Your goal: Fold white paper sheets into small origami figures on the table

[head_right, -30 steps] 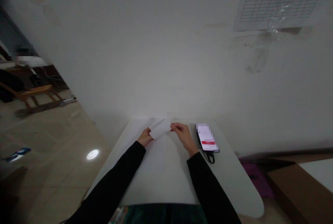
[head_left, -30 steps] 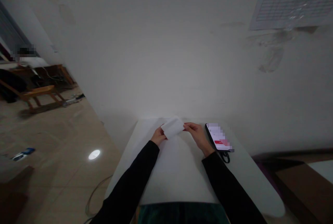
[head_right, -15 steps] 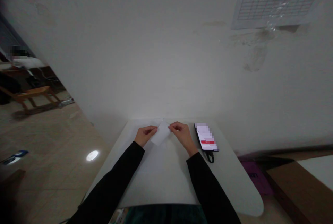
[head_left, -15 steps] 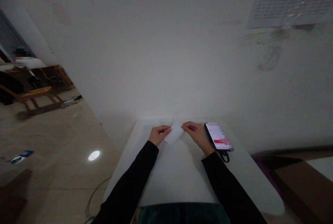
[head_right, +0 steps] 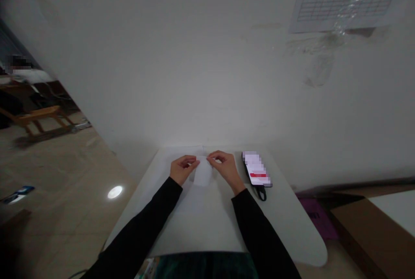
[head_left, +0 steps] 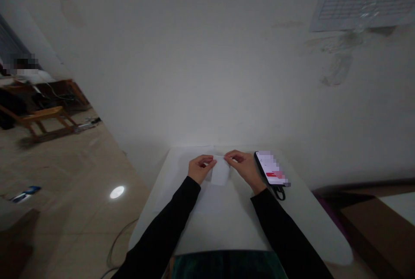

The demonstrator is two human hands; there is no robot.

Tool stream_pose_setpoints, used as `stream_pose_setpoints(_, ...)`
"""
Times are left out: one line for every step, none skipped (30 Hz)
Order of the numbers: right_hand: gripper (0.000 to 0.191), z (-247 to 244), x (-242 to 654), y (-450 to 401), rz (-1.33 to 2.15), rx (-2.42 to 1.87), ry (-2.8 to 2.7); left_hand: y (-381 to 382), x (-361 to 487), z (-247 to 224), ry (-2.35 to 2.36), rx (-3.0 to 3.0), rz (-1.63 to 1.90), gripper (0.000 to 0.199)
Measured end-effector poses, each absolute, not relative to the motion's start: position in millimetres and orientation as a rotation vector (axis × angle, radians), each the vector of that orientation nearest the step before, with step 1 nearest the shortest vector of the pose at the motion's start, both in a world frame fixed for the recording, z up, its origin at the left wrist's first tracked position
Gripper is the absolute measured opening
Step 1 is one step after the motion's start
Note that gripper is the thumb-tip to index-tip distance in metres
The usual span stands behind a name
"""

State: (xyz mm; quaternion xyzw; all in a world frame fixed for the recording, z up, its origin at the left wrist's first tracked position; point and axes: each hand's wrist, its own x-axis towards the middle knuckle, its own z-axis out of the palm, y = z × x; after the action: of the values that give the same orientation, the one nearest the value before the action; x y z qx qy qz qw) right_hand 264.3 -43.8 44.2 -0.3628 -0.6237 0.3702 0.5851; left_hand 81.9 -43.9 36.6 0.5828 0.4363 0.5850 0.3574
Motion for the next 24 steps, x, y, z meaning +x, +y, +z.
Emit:
stream_pose_setpoints(0.018,45,264,-45,0.854,-0.857,-1.445,-44,83,36,1.126,1.485,1.512,0.029)
stream_pose_setpoints(0.018,46,263,-45,0.846,-0.870,-1.433,-45,84,36,1.122,1.467,1.507,0.028)
stream_pose_setpoints(0.019,48,263,-46,0.841,-0.883,-1.421,-46,85,35,1.116,1.450,1.497,0.027)
stream_pose_setpoints(0.021,48,262,-47,0.841,-0.896,-1.409,-46,86,34,1.108,1.437,1.485,0.027)
stream_pose_setpoints(0.022,49,262,-47,0.846,-0.907,-1.395,-47,87,34,1.101,1.429,1.476,0.027)
stream_pose_setpoints(0.023,50,262,-47,0.855,-0.917,-1.382,-48,88,34,1.096,1.424,1.473,0.027)
stream_pose_setpoints(0.024,50,261,-48,0.867,-0.925,-1.371,-49,89,34,1.095,1.423,1.473,0.027)
stream_pose_setpoints(0.025,50,261,-48,0.879,-0.931,-1.360,-49,90,34,1.095,1.423,1.473,0.027)
stream_pose_setpoints(0.025,50,260,-48,0.888,-0.938,-1.348,-50,90,35,1.097,1.423,1.475,0.027)
stream_pose_setpoints(0.025,50,259,-48,0.896,-0.945,-1.341,-51,91,35,1.099,1.424,1.475,0.027)
stream_pose_setpoints(0.025,49,258,-48,0.903,-0.952,-1.336,-51,92,35,1.101,1.426,1.474,0.027)
stream_pose_setpoints(0.026,48,257,-48,0.906,-0.957,-1.333,-52,92,35,1.101,1.430,1.472,0.027)
stream_pose_setpoints(0.026,48,256,-48,0.903,-0.963,-1.330,-52,93,35,1.100,1.436,1.470,0.027)
stream_pose_setpoints(0.027,47,255,-47,0.897,-0.969,-1.331,-52,94,34,1.099,1.441,1.469,0.027)
stream_pose_setpoints(0.028,47,254,-47,0.889,-0.974,-1.331,-52,94,33,1.097,1.444,1.468,0.027)
stream_pose_setpoints(0.028,46,253,-47,0.883,-0.976,-1.330,-52,95,32,1.095,1.443,1.468,0.027)
stream_pose_setpoints(0.028,46,253,-47,0.880,-0.978,-1.327,-52,95,31,1.091,1.438,1.470,0.027)
stream_pose_setpoints(0.028,46,253,-47,0.882,-0.978,-1.324,-52,95,30,1.087,1.431,1.473,0.027)
stream_pose_setpoints(0.028,46,253,-48,0.889,-0.975,-1.321,-52,96,29,1.085,1.423,1.477,0.027)
stream_pose_setpoints(0.027,46,252,-48,0.895,-0.970,-1.316,-52,96,28,1.083,1.417,1.480,0.027)
stream_pose_setpoints(0.026,46,252,-49,0.899,-0.966,-1.310,-52,96,28,1.083,1.412,1.481,0.027)
stream_pose_setpoints(0.025,46,252,-49,0.904,-0.963,-1.303,-52,96,28,1.083,1.408,1.481,0.027)
stream_pose_setpoints(0.025,45,252,-50,0.908,-0.959,-1.294,-52,96,28,1.082,1.405,1.480,0.027)
stream_pose_setpoints(0.025,45,251,-50,0.915,-0.953,-1.286,-52,96,28,1.080,1.402,1.478,0.027)
